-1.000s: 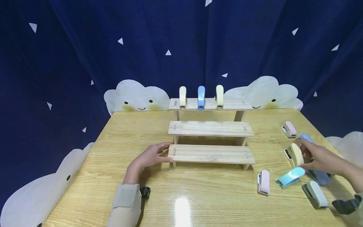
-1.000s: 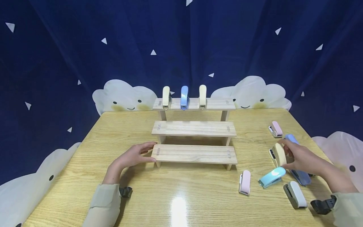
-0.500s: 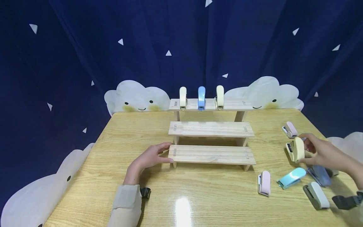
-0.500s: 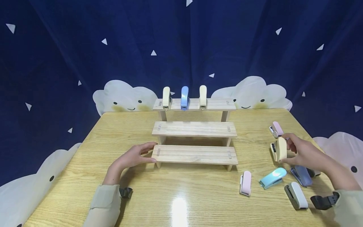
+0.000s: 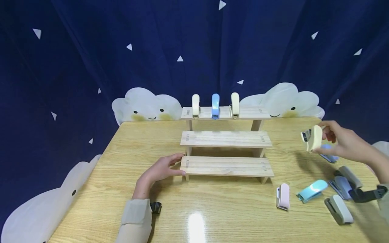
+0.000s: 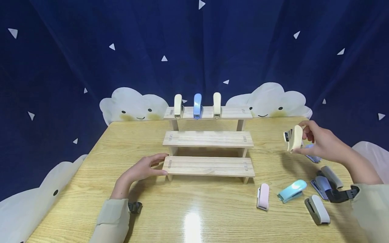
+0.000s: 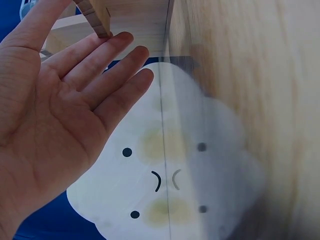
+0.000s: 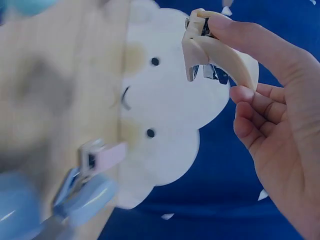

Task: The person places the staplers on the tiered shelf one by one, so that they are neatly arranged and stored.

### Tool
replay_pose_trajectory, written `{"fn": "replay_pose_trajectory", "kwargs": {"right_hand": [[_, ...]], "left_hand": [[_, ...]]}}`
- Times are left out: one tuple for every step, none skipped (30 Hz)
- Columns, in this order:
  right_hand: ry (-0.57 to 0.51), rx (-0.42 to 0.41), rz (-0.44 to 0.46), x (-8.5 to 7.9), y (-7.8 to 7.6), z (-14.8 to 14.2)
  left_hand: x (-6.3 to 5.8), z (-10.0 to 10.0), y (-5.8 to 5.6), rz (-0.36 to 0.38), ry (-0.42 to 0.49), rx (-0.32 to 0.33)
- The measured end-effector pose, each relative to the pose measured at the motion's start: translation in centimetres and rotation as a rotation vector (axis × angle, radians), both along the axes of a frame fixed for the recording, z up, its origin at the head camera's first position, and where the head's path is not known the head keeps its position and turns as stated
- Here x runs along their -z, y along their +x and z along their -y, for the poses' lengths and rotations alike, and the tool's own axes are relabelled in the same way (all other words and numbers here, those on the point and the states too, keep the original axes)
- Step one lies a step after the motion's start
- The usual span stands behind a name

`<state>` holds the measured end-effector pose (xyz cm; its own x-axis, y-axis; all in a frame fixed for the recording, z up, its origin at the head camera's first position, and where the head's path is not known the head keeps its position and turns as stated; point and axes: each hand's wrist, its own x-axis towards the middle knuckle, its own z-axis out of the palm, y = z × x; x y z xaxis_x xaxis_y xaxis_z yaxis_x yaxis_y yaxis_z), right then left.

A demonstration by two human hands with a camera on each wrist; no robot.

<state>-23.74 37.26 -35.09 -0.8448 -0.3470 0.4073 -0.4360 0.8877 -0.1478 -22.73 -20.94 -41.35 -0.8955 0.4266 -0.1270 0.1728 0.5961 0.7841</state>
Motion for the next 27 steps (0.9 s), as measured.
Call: {"fn": "replay_pose_trajectory", "kwargs": {"right_hand": [[-0.009, 0.003, 0.007, -0.5, -0.3, 0.4], [-0.013, 0.01, 0.016, -1.1, -0.5, 0.8], [-0.023, 0.007, 0.015, -1.6, -0.8, 1.2], [-0.033, 0.006, 0.016, -2.1, -1.0, 1.7], [-0.036, 0.003, 0.016, -2.5, -1.3, 2.1], [-0.041, -0.008, 0.011, -3.0, -1.5, 2.5], [-0.042, -0.016, 0.009, -3.4, -1.8, 2.9], [-0.041, -0.028, 0.001, -3.8, -2.0, 3.3], [-0.042, -0.039, -0.006, -4.1, -2.2, 3.8], [-0.041, -0.044, -0.007, -4.5, -2.4, 4.2], [-0.039, -0.05, -0.011, -4.9, -2.6, 4.7], [-0.041, -0.054, -0.014, -5.2, -2.8, 5.3], [-0.045, -0.062, -0.015, -5.6, -3.0, 5.8], [-0.047, -0.067, -0.017, -5.9, -3.2, 6.3], [-0.045, -0.073, -0.018, -6.2, -3.5, 6.8], [-0.044, -0.082, -0.021, -6.4, -3.8, 7.3], [-0.043, -0.094, -0.025, -6.7, -4.0, 7.8], [-0.043, -0.108, -0.03, -6.8, -4.3, 8.3], [-0.038, -0.122, -0.037, -7.0, -4.6, 8.7], [-0.03, -0.133, -0.045, -7.1, -4.8, 9.1], [-0.029, -0.145, -0.05, -7.2, -5.1, 9.5], [-0.028, -0.153, -0.051, -7.3, -5.4, 9.9], [-0.027, -0.159, -0.051, -7.5, -5.6, 10.3], [-0.026, -0.164, -0.046, -7.6, -5.8, 10.6], [-0.026, -0.164, -0.035, -7.7, -6.0, 10.9], [-0.03, -0.167, -0.026, -7.9, -6.2, 11.2], [-0.033, -0.168, -0.016, -8.0, -6.3, 11.5]], "left_hand": [[0.0, 0.0, 0.0, -0.001, -0.001, -0.001], [0.0, 0.0, 0.0, -0.001, -0.002, -0.001], [0.0, 0.0, 0.0, -0.003, 0.0, 0.0], [0.0, 0.0, 0.0, -0.007, 0.001, 0.0], [0.0, 0.0, 0.0, -0.01, 0.002, 0.002], [-0.1, 0.0, 0.0, -0.013, 0.002, 0.002], [-0.1, 0.0, -0.1, -0.017, 0.002, 0.002], [-0.1, 0.0, -0.1, -0.02, 0.001, 0.002], [-0.1, 0.0, -0.1, -0.021, 0.002, 0.002], [-0.1, 0.0, 0.0, -0.022, 0.001, 0.001], [-0.1, 0.0, 0.0, -0.02, 0.002, 0.002], [-0.1, 0.0, 0.0, -0.02, 0.004, 0.002], [-0.1, 0.0, 0.0, -0.018, 0.006, 0.003], [-0.1, 0.0, 0.1, -0.016, 0.01, 0.005], [-0.1, 0.0, 0.1, -0.014, 0.015, 0.006], [-0.1, 0.0, 0.1, -0.012, 0.019, 0.008], [0.0, 0.0, 0.1, -0.011, 0.02, 0.01], [0.0, 0.0, 0.1, -0.011, 0.022, 0.012], [0.0, 0.1, 0.1, -0.011, 0.021, 0.013], [0.0, 0.1, 0.1, -0.013, 0.019, 0.014], [0.1, 0.1, 0.1, -0.016, 0.015, 0.015], [0.1, 0.1, 0.1, -0.018, 0.01, 0.016], [0.1, 0.1, 0.1, -0.02, 0.007, 0.017], [0.1, 0.1, 0.1, -0.022, 0.006, 0.017], [0.1, 0.1, 0.1, -0.025, 0.002, 0.016], [0.1, 0.1, 0.1, -0.025, 0.0, 0.016], [0.1, 0.1, 0.1, -0.025, -0.001, 0.017]]}}
